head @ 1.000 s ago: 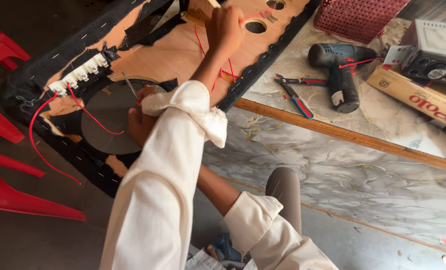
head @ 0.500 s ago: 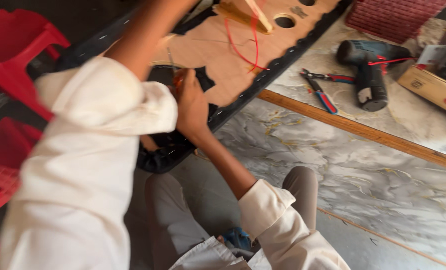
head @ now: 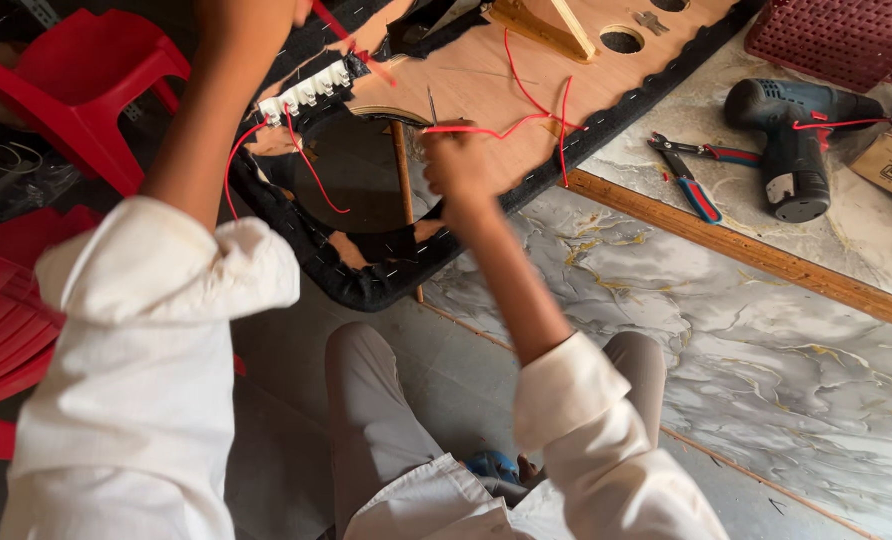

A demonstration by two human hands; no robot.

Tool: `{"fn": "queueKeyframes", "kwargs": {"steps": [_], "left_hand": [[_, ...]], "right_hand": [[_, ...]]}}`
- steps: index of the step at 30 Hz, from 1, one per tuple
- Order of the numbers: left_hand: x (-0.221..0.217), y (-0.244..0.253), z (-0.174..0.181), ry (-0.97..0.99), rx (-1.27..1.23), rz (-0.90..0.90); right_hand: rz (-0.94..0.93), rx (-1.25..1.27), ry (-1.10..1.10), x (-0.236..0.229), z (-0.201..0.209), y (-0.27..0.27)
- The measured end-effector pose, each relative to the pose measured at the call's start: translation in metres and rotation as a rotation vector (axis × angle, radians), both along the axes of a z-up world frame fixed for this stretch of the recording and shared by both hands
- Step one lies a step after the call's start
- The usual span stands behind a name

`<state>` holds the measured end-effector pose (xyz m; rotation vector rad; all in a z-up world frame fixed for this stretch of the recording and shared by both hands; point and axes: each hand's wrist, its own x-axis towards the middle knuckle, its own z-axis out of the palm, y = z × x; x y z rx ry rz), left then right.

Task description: The person is wiring red electrical wires into a white terminal block mounted on a wooden board. They use a screwdriver to tighten the screws and secure the wires in place.

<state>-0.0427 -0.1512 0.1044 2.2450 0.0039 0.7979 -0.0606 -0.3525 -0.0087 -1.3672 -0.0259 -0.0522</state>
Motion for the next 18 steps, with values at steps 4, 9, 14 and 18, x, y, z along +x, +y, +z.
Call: {"fn": "queueKeyframes", "kwargs": {"steps": [4, 9, 14, 18], "left_hand": [[-0.048, 0.018, 0.012, 0.061, -0.049, 0.031], [-0.086, 0.013, -0.005, 0.173, -0.009, 0.14], [-0.082, 0.006, -0.024, 0.234, 0.038, 0.183], [-0.086, 0.009, -0.026, 0.107, 0.102, 0.228]], "right_hand": [[0.389, 0.138, 0.236, 0.043, 0.036, -0.057], [0.815, 0.492, 0.338, 0.044, 0.077, -0.102], [0.824, 0.427, 0.241, 0.003, 0.065, -0.077], [0.747, 0.319, 0.129, -0.012, 0.066, -0.077]]}}
